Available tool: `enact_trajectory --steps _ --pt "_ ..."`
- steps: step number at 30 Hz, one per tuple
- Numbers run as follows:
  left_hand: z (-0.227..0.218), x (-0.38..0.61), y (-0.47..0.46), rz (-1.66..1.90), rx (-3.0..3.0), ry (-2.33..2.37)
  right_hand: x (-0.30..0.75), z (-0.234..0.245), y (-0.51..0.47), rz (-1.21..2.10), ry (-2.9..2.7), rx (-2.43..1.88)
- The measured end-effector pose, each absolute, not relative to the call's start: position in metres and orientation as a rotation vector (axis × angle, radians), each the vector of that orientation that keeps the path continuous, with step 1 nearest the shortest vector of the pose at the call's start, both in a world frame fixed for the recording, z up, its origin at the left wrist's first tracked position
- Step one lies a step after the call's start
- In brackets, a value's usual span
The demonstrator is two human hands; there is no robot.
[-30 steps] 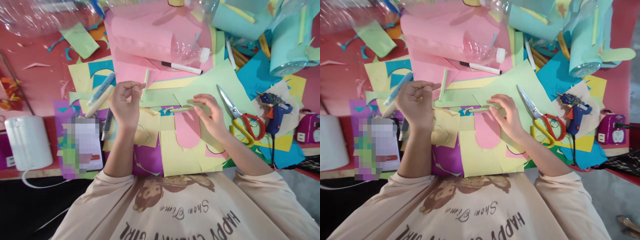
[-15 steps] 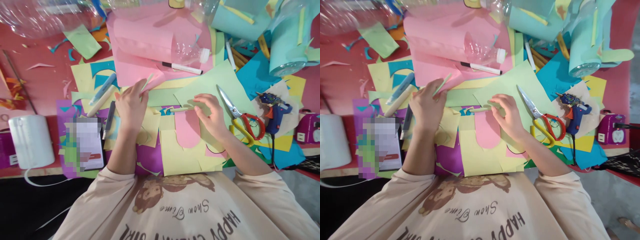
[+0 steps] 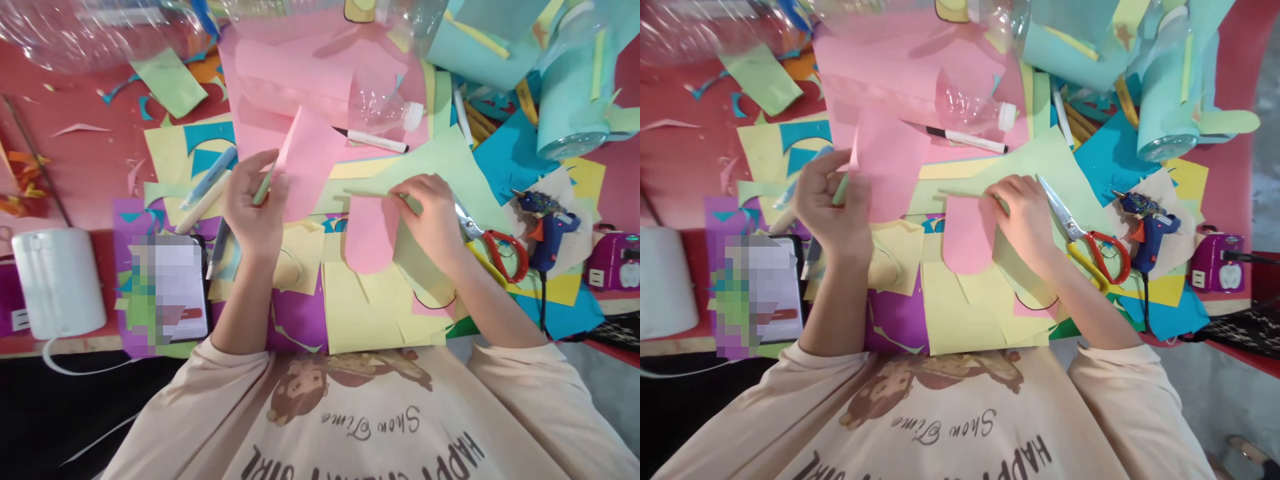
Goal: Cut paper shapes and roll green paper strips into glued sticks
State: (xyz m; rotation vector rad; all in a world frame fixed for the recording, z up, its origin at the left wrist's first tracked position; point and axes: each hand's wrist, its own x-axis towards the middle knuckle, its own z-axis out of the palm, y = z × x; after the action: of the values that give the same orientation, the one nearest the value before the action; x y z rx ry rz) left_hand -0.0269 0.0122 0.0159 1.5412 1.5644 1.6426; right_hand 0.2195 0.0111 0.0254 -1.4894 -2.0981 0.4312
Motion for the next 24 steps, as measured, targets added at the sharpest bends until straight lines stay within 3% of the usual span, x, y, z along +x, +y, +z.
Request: enact_trajectory --steps 6,14,24 --pt "0.017 -0.023 0.01 1.665 1.281 1.418 0.212 0.037 0.026 0.511 -1.961 -1.457" --pt "0.031 0.012 -0.029 0.987 1.212 1.299 0.201 0.035 -0.01 1.306 -1.508 -1.283" --pt "0.031 0.007 -0.036 0.885 1.314 1.321 0.226 0.033 -0.039 1.438 -1.298 -1.454"
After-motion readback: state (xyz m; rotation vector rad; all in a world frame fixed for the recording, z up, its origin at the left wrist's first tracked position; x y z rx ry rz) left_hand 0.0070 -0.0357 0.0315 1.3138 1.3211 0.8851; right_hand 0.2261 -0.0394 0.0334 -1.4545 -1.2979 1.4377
